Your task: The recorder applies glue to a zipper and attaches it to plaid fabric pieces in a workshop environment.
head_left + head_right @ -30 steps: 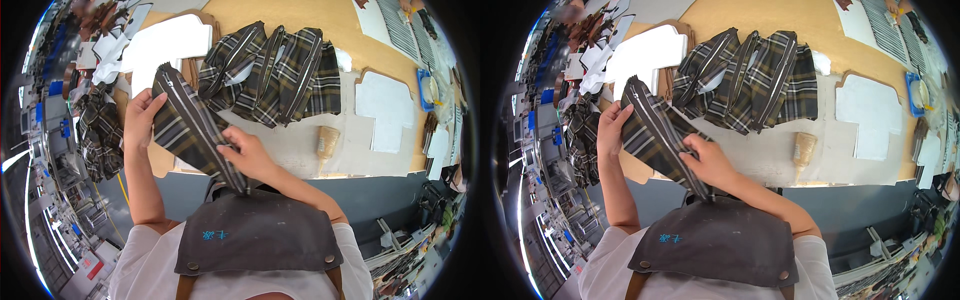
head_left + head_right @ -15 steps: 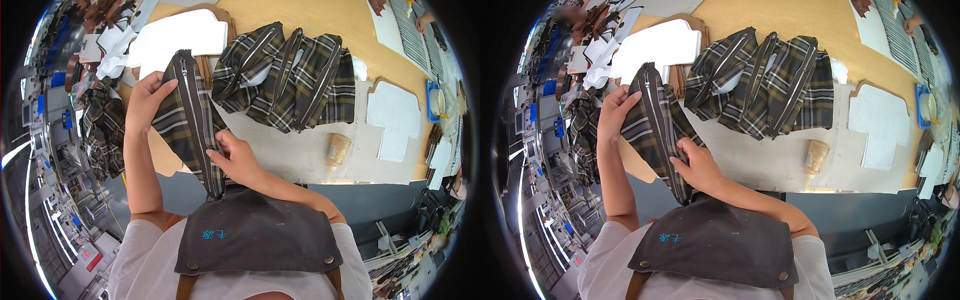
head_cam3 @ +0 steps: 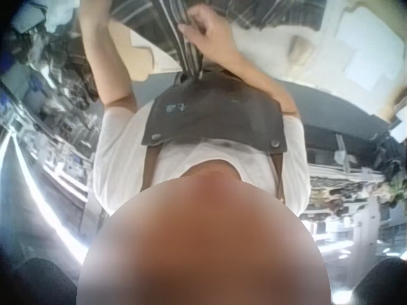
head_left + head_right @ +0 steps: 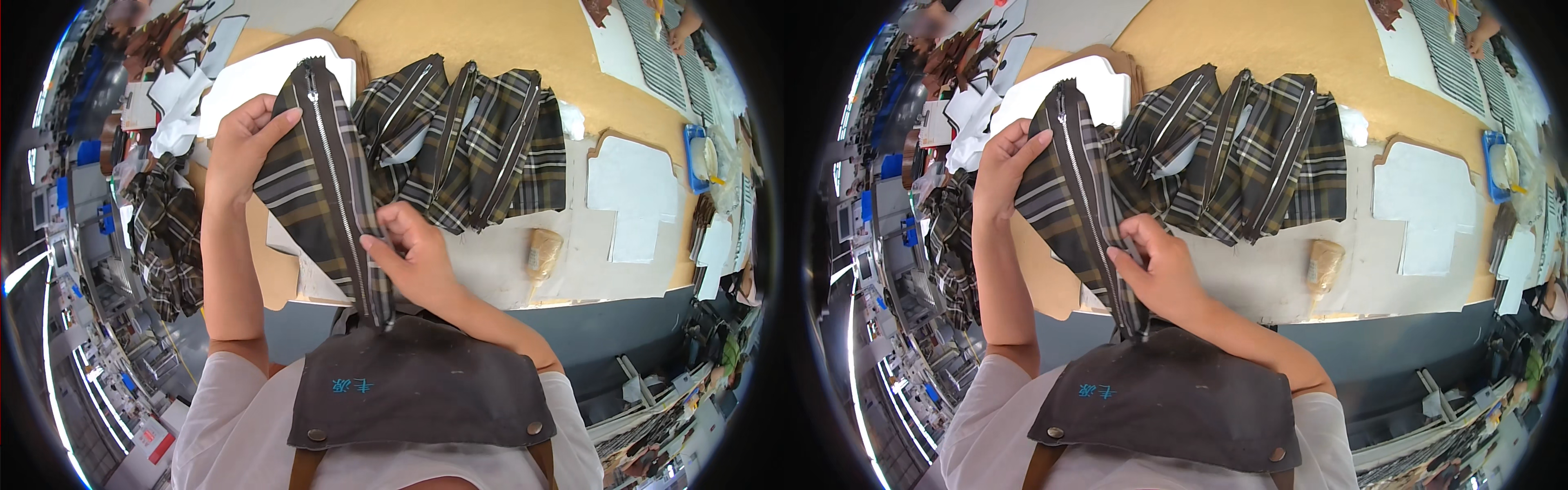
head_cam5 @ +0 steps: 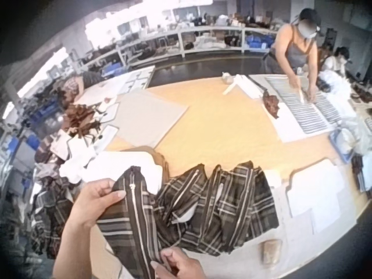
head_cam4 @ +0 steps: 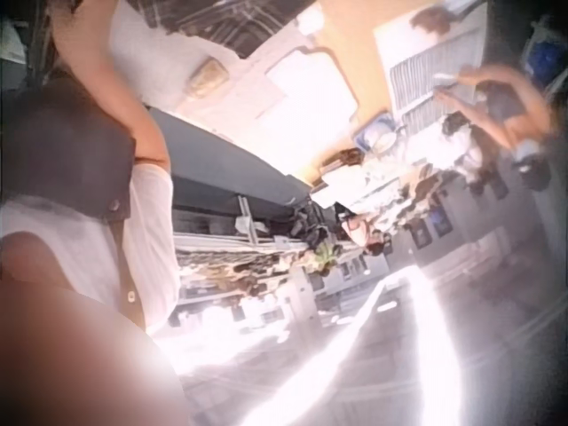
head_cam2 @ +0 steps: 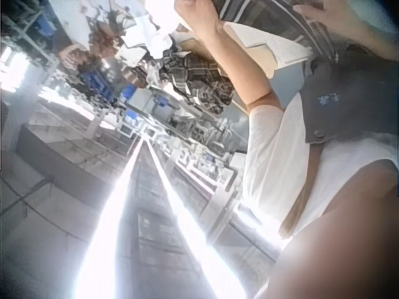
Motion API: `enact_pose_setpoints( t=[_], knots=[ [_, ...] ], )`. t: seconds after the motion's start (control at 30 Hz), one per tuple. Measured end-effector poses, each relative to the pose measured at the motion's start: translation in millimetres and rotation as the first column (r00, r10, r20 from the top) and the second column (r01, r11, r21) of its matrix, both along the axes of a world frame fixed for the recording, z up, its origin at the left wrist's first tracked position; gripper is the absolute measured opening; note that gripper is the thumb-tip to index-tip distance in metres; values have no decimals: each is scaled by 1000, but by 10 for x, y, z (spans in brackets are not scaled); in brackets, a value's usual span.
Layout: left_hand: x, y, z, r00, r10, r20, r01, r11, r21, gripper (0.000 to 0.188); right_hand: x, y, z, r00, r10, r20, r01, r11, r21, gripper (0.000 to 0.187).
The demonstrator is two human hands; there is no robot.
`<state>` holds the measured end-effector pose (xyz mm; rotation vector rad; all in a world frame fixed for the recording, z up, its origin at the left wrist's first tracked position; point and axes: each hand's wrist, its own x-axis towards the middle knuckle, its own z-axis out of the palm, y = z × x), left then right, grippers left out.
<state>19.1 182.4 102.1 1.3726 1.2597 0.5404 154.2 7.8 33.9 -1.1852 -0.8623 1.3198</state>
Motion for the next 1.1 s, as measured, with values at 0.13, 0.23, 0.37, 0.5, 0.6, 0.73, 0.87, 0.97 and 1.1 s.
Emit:
enact_pose_setpoints(
  t=[0.13, 0.23, 0.37, 0.5, 0.6, 0.73, 0.87, 0.97, 1.1],
  knots=[
    [200, 156, -45, 996, -21, 83, 22, 1000, -8, 10, 282, 119, 80, 999, -32, -26, 31, 999, -36, 16],
    [360, 335, -139, 992, -78, 101, 82, 996, -40, 10, 347, 210, 40, 998, -66, -23, 66, 998, -15, 15],
    [527, 541, -379, 977, -148, 152, 161, 984, -77, 10, 324, 316, -180, 998, -30, -63, 25, 996, -87, 13],
    [604, 742, -856, 969, -219, 118, 223, 974, -26, 13, 188, 471, -708, 984, -164, 70, 171, 980, -105, 20],
    [595, 825, -1287, 965, -261, 2, 260, 963, 69, 13, 112, 556, -1021, 981, -164, 100, 178, 971, -159, 22],
    [660, 820, -1429, 958, -269, -98, 280, 952, 126, 16, 64, 638, -1156, 987, -132, 87, 146, 972, -184, 27],
    [618, 889, -1420, 974, -220, -50, 226, 953, 203, 22, -24, 771, -1309, 964, -239, 115, 251, 962, -103, 25],
    [523, 851, -1470, 956, -89, -278, 244, 765, 595, 34, -111, 881, -1640, 972, -173, 161, 203, 960, -193, 31],
    [307, 422, -1373, 973, 46, -227, 121, 735, 667, 33, -17, 879, -1957, 961, -126, 244, 203, 925, -321, 43]
  ],
)
